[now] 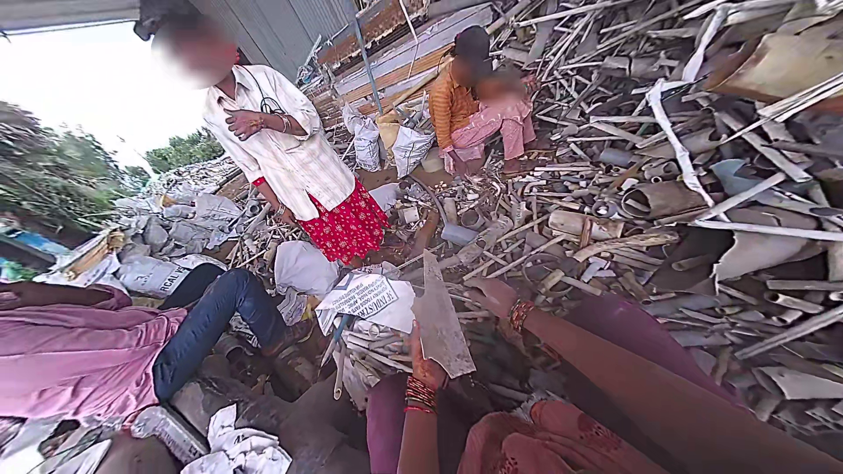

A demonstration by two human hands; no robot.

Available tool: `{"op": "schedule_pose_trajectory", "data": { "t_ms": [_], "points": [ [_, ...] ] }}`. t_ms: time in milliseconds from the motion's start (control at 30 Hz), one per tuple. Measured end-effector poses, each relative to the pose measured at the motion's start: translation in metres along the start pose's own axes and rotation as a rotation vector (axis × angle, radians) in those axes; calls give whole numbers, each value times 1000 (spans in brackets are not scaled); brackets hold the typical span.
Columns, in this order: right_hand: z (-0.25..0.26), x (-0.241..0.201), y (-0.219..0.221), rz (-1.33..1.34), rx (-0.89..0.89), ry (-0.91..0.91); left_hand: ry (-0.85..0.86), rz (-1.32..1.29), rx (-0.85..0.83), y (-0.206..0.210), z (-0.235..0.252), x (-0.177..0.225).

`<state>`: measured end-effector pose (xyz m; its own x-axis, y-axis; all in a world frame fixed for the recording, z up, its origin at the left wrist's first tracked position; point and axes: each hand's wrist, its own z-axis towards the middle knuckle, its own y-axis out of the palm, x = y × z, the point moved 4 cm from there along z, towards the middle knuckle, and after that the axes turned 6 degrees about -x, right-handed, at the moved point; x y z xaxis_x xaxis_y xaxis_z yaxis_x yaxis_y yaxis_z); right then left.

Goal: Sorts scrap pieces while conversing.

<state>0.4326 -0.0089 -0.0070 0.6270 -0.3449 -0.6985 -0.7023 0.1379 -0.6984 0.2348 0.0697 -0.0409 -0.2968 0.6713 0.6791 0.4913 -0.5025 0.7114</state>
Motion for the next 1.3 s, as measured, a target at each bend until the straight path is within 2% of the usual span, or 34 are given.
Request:
{"op": "schedule_pose_trajectory", "data": {
  "t_ms": [133,200,300,367,400,433,500,533,600,700,733,800,867,967,1033,1167,1300],
  "points": [
    [-6,13,-8,125,50,121,12,-34,-24,-1,-2,-3],
    [0,19,-18,215,125,141,165,-78,-89,11,1,24],
    [-3,23,-22,325,174,175,382,-250,-466,43,-11,102],
    [-7,24,-23,321,171,190,511,-220,-738,72,-40,166],
    [-7,24,-22,314,164,189,609,-167,-802,73,-54,194],
    [-7,23,-22,305,155,184,705,-146,-793,63,-65,219],
    [-5,22,-21,302,150,171,905,-82,-736,39,-92,251],
    [-4,21,-20,300,144,169,1039,-33,-656,37,-111,255],
    [-2,20,-19,286,127,165,1284,-85,-247,61,-149,242],
    [1,20,-12,266,88,163,1481,74,337,47,-166,226],
    [1,19,-8,262,73,157,1494,105,447,31,-161,223],
    [3,16,-4,252,49,144,1371,37,600,9,-144,217],
    [4,14,-2,241,49,128,1206,23,612,13,-119,201],
    [2,14,-5,254,43,125,949,33,454,51,-77,179],
    [0,14,-8,266,50,119,860,13,316,85,-54,183],
    [-9,19,-16,265,88,111,861,29,5,147,-31,206],
    [-19,15,-27,315,113,92,834,-12,-152,159,-27,205]
  ]
}}
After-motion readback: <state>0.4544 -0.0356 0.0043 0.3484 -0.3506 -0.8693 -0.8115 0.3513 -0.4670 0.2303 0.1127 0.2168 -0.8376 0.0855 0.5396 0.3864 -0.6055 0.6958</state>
